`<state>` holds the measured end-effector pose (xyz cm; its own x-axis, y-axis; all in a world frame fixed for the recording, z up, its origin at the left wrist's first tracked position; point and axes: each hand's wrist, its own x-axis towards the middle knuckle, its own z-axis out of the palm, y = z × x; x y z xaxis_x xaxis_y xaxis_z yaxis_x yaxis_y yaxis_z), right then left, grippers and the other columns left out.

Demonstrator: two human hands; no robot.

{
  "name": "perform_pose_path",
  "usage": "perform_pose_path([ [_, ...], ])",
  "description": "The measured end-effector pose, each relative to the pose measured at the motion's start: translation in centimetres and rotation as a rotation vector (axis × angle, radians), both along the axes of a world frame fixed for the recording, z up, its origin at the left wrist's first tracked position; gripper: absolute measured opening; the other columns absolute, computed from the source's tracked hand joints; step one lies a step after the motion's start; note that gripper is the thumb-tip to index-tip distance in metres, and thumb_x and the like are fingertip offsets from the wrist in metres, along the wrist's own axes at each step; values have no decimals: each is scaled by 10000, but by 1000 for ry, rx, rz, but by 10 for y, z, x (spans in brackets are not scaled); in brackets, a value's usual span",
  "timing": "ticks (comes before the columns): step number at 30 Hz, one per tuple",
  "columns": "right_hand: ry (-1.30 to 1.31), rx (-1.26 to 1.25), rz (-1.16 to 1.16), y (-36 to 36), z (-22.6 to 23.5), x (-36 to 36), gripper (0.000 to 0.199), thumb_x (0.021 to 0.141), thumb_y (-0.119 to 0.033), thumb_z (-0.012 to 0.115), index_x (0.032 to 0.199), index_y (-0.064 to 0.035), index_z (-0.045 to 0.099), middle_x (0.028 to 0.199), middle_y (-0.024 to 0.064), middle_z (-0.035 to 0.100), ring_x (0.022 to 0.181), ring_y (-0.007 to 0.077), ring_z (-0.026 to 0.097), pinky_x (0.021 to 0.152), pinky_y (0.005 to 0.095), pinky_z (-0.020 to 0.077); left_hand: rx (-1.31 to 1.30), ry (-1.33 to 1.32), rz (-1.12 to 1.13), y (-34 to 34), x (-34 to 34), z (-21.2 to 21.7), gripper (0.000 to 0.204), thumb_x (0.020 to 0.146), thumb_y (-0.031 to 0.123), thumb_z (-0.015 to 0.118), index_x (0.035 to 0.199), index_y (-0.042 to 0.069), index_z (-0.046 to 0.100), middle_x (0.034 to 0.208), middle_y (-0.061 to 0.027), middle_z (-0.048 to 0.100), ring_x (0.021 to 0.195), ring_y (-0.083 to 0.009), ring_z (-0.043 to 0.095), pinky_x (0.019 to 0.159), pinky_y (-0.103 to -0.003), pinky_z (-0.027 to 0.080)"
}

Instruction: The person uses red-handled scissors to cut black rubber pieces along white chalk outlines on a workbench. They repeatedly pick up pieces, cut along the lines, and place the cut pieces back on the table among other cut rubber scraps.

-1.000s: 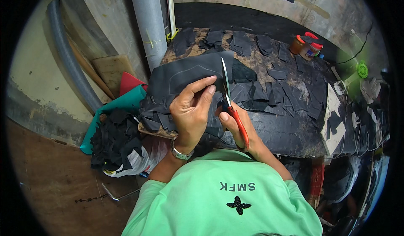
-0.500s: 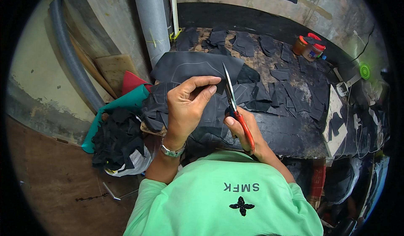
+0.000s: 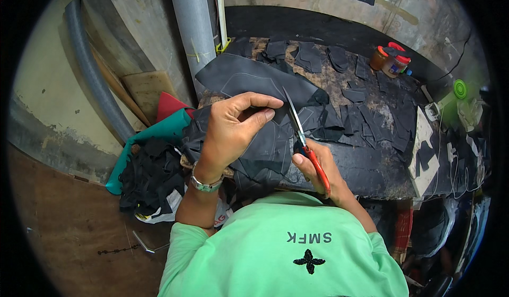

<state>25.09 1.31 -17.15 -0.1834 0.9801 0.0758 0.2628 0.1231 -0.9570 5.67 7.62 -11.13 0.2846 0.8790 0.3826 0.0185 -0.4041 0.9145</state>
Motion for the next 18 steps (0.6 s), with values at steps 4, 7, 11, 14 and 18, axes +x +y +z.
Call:
perform_pose_path([
  [4, -37, -18, 4, -2, 4, 4, 511, 865, -453, 639, 660, -16, 472, 515, 38, 392, 517, 103, 370, 467, 319, 317, -4, 64, -26, 2, -4, 6, 176, 823, -47, 642, 981, -4, 705, 913, -52, 699, 850, -84, 629, 771, -210, 501],
  [7, -46, -35, 19, -5, 6, 8, 498, 864, -440, 644, 665, -13, 481, 513, 30, 393, 515, 95, 362, 466, 314, 312, -32, 60, -68, 2, -7, 9, 172, 820, -40, 649, 980, -6, 706, 923, -58, 702, 856, -84, 630, 774, -213, 500],
  [11, -81, -33, 28, -5, 6, 11, 485, 865, -430, 647, 676, -10, 495, 520, 17, 386, 521, 82, 357, 464, 302, 304, -30, 93, -80, 3, -9, 11, 176, 820, -37, 650, 984, -5, 705, 930, -59, 703, 862, -87, 630, 780, -215, 498],
  [14, -105, -80, 28, -6, 4, 14, 492, 863, -446, 643, 685, -10, 502, 526, 11, 382, 529, 81, 359, 467, 298, 302, -37, 85, -95, 3, -9, 11, 178, 820, -32, 651, 988, -5, 705, 931, -59, 702, 862, -85, 627, 785, -214, 495],
  [18, -18, -51, 58, -5, 3, 15, 521, 853, -490, 635, 690, -14, 502, 535, 5, 382, 540, 87, 368, 473, 301, 307, -89, 87, -114, 0, -8, 12, 180, 822, -31, 649, 993, -10, 701, 935, -61, 700, 860, -81, 623, 786, -212, 491],
])
